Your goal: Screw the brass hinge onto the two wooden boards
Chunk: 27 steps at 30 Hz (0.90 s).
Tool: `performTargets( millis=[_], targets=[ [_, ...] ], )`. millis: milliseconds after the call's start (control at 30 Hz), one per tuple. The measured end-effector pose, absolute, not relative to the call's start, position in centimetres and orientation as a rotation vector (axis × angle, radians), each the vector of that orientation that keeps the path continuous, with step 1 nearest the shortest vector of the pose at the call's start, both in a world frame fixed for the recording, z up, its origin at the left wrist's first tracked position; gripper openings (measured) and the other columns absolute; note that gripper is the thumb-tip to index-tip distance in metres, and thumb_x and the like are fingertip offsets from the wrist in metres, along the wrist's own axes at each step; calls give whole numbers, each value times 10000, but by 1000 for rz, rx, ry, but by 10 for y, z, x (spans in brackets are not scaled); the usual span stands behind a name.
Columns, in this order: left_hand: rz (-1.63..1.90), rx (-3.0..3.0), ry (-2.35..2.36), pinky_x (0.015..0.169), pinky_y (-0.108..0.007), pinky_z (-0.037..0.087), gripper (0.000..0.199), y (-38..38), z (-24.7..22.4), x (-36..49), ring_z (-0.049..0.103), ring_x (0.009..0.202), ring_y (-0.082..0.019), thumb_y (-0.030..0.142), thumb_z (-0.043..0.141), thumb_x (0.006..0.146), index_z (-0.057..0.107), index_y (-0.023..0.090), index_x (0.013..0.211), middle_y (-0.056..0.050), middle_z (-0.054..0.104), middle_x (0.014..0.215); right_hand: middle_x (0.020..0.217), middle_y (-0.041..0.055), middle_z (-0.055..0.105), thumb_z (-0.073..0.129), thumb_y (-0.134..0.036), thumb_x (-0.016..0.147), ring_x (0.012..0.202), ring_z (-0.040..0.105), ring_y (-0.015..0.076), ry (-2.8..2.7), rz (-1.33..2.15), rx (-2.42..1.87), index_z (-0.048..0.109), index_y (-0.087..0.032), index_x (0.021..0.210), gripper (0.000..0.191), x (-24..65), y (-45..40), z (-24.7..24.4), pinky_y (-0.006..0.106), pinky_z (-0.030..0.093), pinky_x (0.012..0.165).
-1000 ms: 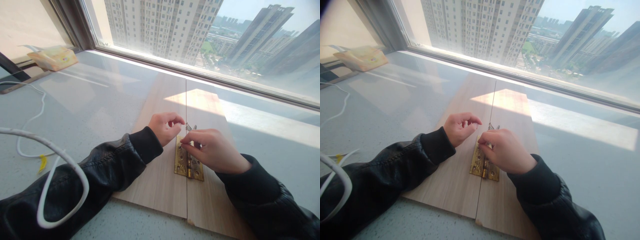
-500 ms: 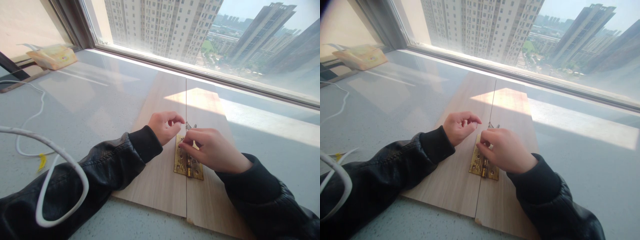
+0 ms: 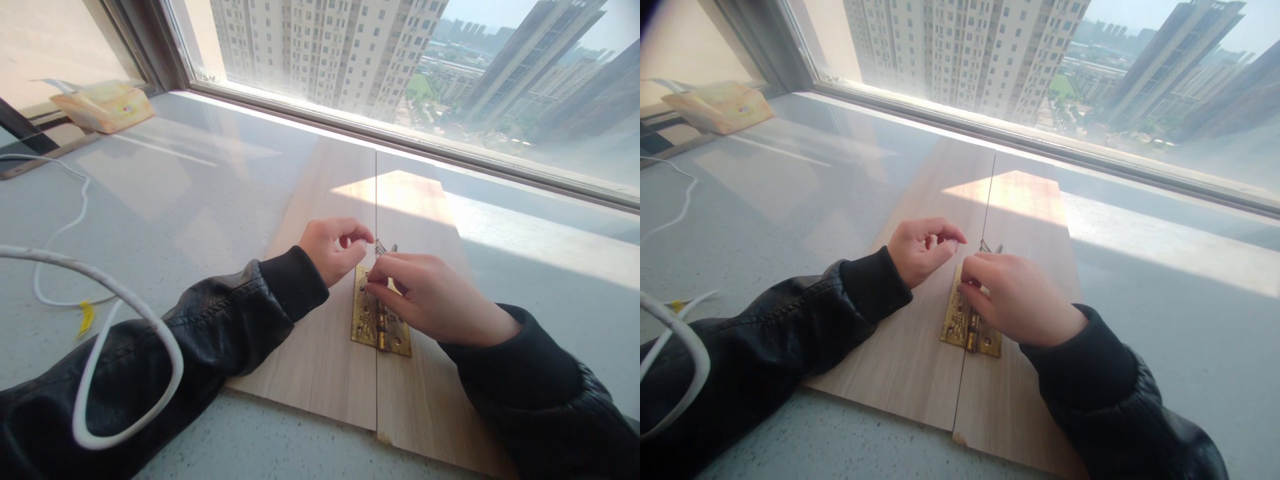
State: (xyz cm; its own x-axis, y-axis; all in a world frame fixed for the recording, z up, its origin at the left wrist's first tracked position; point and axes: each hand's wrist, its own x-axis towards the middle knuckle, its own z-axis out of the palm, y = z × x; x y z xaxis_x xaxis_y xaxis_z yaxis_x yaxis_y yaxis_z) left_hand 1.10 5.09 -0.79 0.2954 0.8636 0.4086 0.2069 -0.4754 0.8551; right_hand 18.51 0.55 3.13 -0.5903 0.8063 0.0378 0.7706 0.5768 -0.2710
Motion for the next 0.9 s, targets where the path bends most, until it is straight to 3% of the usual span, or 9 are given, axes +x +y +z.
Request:
performTargets(
  millis=[167,333,633,800,900],
  targets=[
    [1203,1863,958,596,-238,430,165,50,-10,9,493,593,-92,127,536,735,698,151,758,16,653,642,683,31,573,481,-333,899,591,505,143,-2661,308,-1398,534,-175,736,233,182,5,27,286,344,566],
    [1195,1864,960,602,-237,429,165,50,-12,8,495,604,-94,142,538,744,702,145,764,14,642,637,820,30,621,515,-330,894,692,552,142,-2691,382,-1320,641,-214,982,193,186,6,28,284,390,634],
    [1201,1847,965,576,-234,412,172,51,-10,10,472,580,-90,145,534,733,704,142,757,7,637,637,701,26,558,432,-325,922,600,488,132,-2727,311,-1393,530,-172,725,268,182,4,29,289,326,573],
    [1200,1856,963,573,-233,412,169,51,-11,9,479,598,-96,147,535,741,703,151,759,9,634,638,808,38,608,493,-350,902,685,547,145,-2718,344,-1349,626,-202,954,207,185,5,30,287,371,623],
    [1197,1857,963,579,-234,418,165,50,-12,9,480,596,-94,142,538,739,702,151,754,12,638,639,814,32,616,433,-271,921,712,571,134,-2744,394,-1296,646,-213,930,221,187,6,28,273,384,634]
  ],
)
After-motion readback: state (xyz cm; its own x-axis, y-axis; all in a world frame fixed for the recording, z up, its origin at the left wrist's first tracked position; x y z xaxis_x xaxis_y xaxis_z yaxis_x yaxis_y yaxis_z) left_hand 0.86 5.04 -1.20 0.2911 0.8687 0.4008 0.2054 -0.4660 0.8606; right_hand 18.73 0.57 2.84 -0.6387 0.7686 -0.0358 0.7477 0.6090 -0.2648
